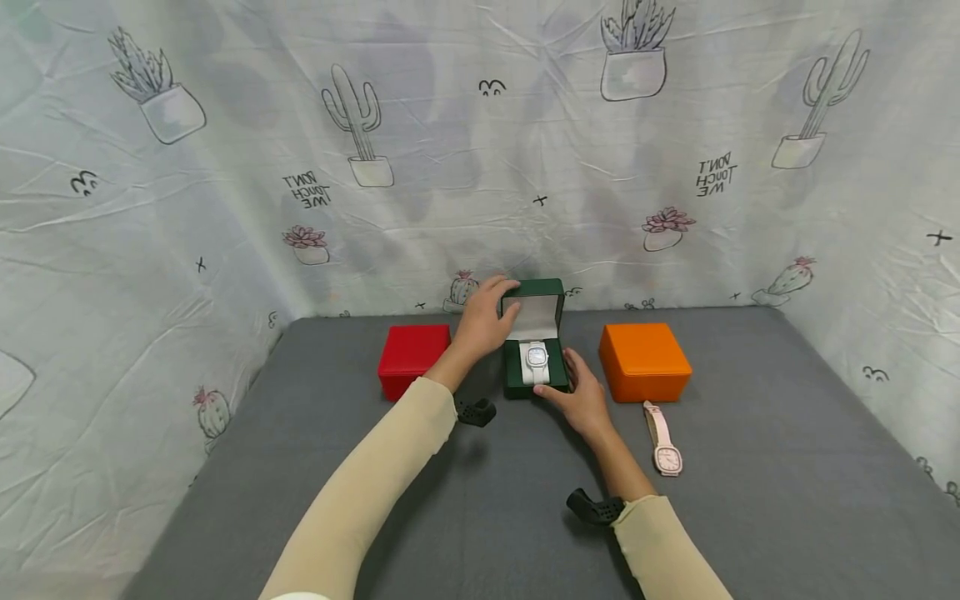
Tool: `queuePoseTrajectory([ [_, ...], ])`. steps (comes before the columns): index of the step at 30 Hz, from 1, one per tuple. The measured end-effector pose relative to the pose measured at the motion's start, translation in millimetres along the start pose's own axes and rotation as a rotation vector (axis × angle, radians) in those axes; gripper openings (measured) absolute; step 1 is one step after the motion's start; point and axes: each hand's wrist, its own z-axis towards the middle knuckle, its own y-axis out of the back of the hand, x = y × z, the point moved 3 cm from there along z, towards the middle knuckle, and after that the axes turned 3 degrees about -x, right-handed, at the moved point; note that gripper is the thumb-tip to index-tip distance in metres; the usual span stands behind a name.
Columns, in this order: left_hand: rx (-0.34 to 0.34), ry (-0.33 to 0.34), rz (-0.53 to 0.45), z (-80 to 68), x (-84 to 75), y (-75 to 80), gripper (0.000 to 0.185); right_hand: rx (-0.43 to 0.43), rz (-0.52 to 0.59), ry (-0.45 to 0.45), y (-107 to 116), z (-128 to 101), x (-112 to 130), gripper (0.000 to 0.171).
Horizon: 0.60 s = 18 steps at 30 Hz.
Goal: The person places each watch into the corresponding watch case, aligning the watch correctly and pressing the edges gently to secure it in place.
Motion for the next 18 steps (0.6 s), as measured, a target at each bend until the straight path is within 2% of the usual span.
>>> queuePoseTrajectory([
  [3,0.015,-0.018,-0.003,-4.0,0.0,-1.6,0.043,-0.006,-0.006,-0.001,0.1,0.0,0.5,0.091],
  [7,0.002,-0.060,-0.051,-9.0,-1.2,-2.3,0.042,-0.008,-0.010,0.001,0.6,-0.1,1.1,0.090],
  [13,-0.079,-0.085,-0.106,-12.5,-1.2,-4.2,0.027,0.000,-0.014,0.001,0.8,-0.7,1.0,0.090],
  [18,-0.135,-0.088,-0.115,-14.5,-2.6,-4.7,0.014,0.007,-0.019,-0.005,0.2,-1.5,0.4,0.090],
])
